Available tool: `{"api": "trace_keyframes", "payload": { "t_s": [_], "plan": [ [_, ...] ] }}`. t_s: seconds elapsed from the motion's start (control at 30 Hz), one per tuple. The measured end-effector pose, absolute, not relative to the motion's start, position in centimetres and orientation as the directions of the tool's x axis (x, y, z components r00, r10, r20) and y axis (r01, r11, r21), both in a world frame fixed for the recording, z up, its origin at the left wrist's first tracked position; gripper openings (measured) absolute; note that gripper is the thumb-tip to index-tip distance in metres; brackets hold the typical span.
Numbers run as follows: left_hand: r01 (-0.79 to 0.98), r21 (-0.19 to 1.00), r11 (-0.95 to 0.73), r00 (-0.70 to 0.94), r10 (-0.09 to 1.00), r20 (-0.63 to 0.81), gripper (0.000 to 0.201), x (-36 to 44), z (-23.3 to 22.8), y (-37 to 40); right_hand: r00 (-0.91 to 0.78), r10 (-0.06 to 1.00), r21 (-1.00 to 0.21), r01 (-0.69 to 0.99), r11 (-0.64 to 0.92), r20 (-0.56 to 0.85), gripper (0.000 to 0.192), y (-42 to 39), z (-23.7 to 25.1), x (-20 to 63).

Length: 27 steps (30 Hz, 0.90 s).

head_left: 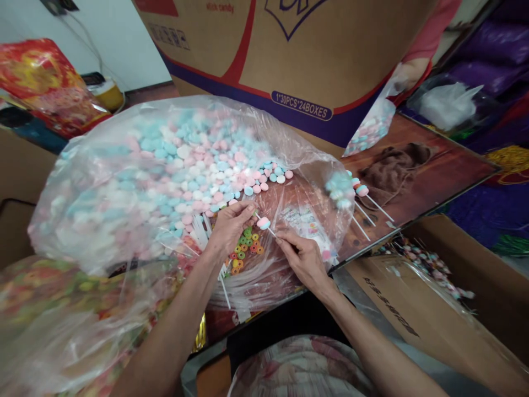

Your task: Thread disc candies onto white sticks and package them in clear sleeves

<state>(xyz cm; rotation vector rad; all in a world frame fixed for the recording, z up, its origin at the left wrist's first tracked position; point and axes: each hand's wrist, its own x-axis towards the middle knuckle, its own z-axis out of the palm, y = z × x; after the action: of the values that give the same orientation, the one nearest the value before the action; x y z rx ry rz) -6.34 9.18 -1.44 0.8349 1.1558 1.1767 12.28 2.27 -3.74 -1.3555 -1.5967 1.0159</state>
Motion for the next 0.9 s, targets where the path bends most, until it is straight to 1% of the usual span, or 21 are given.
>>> {"api": "trace_keyframes", "payload": {
  "t_s": [0.1, 0.17, 0.23, 0.37, 0.43, 0.5, 0.63, 0.73, 0.83, 0.9],
  "plan": [
    [-0.138, 0.978, 0.158, -0.014, 0.987, -0.162, 0.033, -6.44, -1.40, 9.08, -0.127, 0.990, -0.917, 0.385, 0.109, 0.064, 0.023, 2.24, -3.91, 12.27],
    [-0.093, 0.985, 0.147, 0.019, 0.989, -0.146, 0.032, -6.40, -1.32, 9.00, -0.117, 0.990, -0.929, 0.352, 0.118, 0.081, 0.023, 2.29, -3.96, 12.29],
    [-0.151, 0.971, 0.187, 0.050, 0.982, -0.182, 0.033, -6.28, -1.25, 8.97, -0.093, 0.991, -0.948, 0.294, 0.122, 0.099, 0.023, 2.37, -3.92, 12.34],
    [-0.373, 0.876, 0.306, 0.036, 0.948, -0.316, 0.033, -6.01, -1.10, 9.04, -0.067, 0.993, -0.973, 0.207, 0.106, 0.094, 0.023, 2.48, -3.62, 12.40],
    [-0.422, 0.845, 0.327, 0.033, 0.937, -0.347, 0.032, -5.98, -1.03, 9.08, -0.067, 0.993, -0.976, 0.189, 0.108, 0.097, 0.022, 2.48, -3.51, 12.39],
    [-0.435, 0.840, 0.326, 0.028, 0.937, -0.349, 0.032, -6.03, -1.00, 9.12, -0.070, 0.993, -0.977, 0.185, 0.109, 0.097, 0.022, 2.46, -3.51, 12.39],
    [-0.425, 0.852, 0.306, 0.002, 0.942, -0.337, 0.033, -6.27, -1.08, 9.19, -0.075, 0.995, -0.980, 0.182, 0.083, 0.070, 0.023, 2.40, -3.87, 12.45],
    [-0.365, 0.883, 0.294, -0.001, 0.949, -0.316, 0.035, -6.41, -1.17, 9.11, -0.066, 0.996, -0.981, 0.177, 0.074, 0.063, 0.022, 2.39, -4.16, 12.49],
    [-0.271, 0.924, 0.270, 0.040, 0.962, -0.269, 0.035, -6.50, -1.15, 8.91, -0.065, 0.993, -0.975, 0.194, 0.109, 0.098, 0.021, 2.45, -4.18, 12.42],
    [-0.247, 0.935, 0.253, 0.061, 0.967, -0.246, 0.035, -6.57, -1.09, 8.79, -0.079, 0.989, -0.968, 0.211, 0.138, 0.124, 0.021, 2.51, -4.05, 12.33]
  ]
}}
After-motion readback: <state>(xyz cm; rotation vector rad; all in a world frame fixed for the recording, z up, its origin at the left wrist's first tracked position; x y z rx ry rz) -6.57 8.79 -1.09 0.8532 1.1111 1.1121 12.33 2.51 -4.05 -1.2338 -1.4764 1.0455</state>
